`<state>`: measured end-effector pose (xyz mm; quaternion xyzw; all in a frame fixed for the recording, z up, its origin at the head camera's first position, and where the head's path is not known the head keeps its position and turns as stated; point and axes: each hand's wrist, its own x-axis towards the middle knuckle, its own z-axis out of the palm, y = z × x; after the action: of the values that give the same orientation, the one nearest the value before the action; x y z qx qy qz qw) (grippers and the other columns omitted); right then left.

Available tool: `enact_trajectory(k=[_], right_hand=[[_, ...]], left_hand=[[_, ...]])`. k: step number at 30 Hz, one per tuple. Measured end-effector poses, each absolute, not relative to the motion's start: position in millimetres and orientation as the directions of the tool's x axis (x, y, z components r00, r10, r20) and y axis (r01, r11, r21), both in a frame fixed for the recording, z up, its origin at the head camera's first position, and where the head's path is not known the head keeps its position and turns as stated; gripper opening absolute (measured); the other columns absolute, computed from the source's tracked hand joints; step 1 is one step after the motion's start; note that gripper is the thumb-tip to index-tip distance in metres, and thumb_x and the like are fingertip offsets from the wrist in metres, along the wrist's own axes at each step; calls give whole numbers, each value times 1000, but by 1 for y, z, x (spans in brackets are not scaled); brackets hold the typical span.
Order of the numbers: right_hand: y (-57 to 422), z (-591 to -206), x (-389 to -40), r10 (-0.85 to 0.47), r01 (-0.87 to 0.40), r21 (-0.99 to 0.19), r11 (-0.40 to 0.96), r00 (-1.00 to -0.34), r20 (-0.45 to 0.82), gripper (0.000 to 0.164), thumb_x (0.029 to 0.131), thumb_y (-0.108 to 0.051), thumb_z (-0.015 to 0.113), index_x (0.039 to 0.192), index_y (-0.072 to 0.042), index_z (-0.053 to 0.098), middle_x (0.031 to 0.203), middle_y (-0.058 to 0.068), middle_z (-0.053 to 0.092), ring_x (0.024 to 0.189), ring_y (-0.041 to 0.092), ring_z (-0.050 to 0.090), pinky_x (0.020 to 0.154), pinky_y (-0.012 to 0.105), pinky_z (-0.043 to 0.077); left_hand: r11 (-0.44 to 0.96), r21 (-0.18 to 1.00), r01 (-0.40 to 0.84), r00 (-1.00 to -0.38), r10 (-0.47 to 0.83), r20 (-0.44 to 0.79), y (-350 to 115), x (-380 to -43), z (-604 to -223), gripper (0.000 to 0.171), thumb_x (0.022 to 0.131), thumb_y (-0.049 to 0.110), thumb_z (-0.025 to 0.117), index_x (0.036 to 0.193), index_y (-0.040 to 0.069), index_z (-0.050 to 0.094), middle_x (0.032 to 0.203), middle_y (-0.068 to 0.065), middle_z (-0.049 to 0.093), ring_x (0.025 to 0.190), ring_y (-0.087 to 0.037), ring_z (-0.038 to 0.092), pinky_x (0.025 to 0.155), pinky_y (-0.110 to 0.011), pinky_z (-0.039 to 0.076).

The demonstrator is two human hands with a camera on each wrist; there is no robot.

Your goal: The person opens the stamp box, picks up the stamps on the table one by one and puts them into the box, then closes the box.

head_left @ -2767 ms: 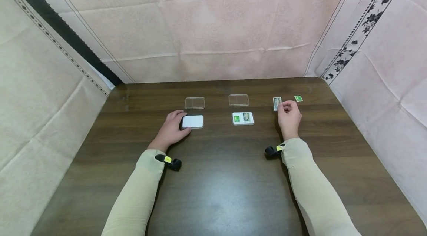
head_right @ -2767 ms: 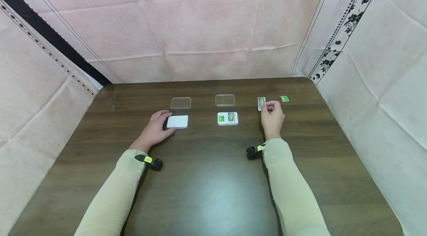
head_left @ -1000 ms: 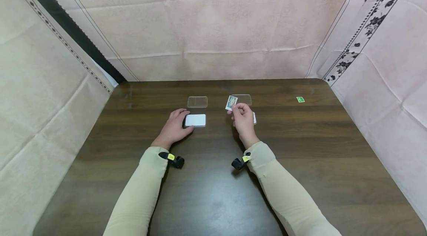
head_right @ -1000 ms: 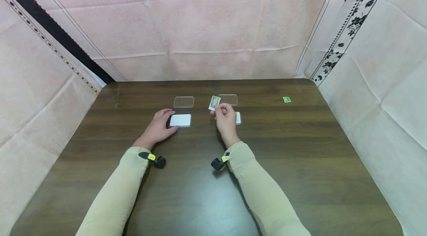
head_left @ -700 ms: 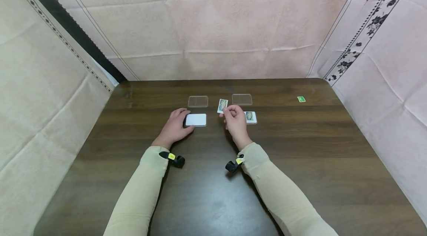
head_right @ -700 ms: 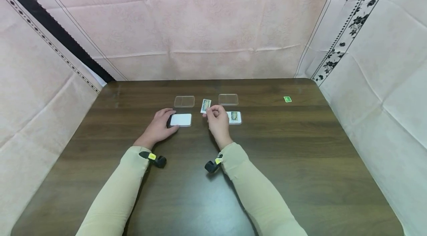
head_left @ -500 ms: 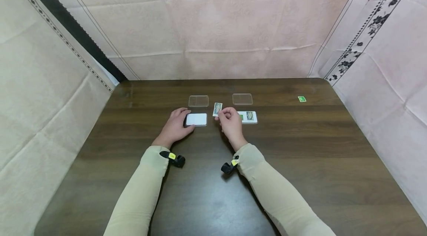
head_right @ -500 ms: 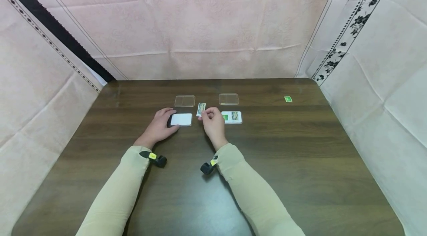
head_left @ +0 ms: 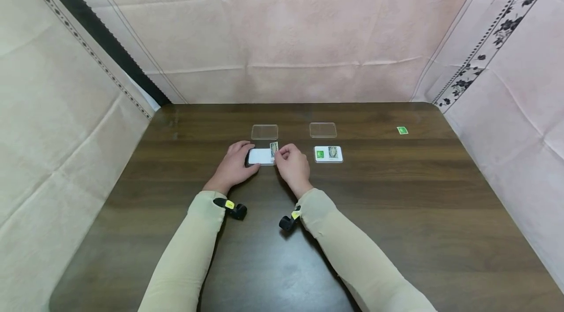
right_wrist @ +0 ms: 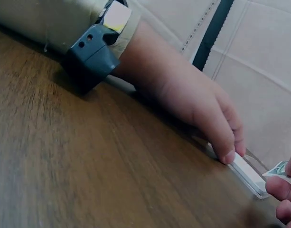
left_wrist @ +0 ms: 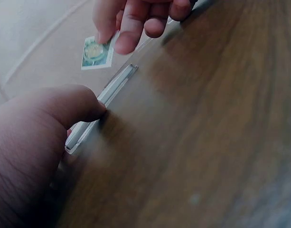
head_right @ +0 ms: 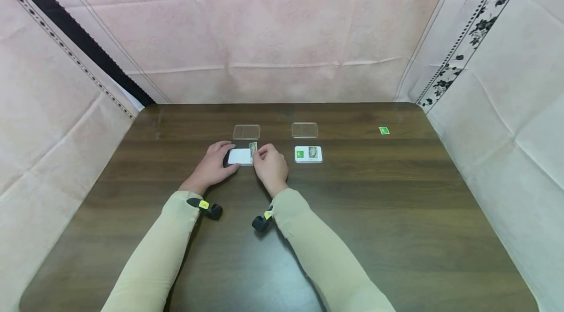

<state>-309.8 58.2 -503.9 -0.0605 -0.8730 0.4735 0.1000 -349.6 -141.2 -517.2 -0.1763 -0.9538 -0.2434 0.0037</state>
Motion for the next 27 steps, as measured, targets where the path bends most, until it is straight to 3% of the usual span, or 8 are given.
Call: enact_trajectory(k=[11,27], right_hand=[[50,-503,-313,187,55,-676,735,-974,125,21,97,-38,63,91,-19,63,73,-4,66,67,20,62,60,40,45],[37,-504,-319,182,99,-570,816,-979,91,27,97,-39,63,89,-14,63,69,-1,61,61,19,58,55,37,44]], left_hand=[[820,466,334,-938,337,80,-139,-351,-517,68,92,44,69,147,8,49,155,-13,39,144,-32,30,115,-52,34],[817,465,342,-936,338,96,-141,-352,-519,67,92,44,68,146,8,50,154,-14,39,144,-33,30,115,-52,34]])
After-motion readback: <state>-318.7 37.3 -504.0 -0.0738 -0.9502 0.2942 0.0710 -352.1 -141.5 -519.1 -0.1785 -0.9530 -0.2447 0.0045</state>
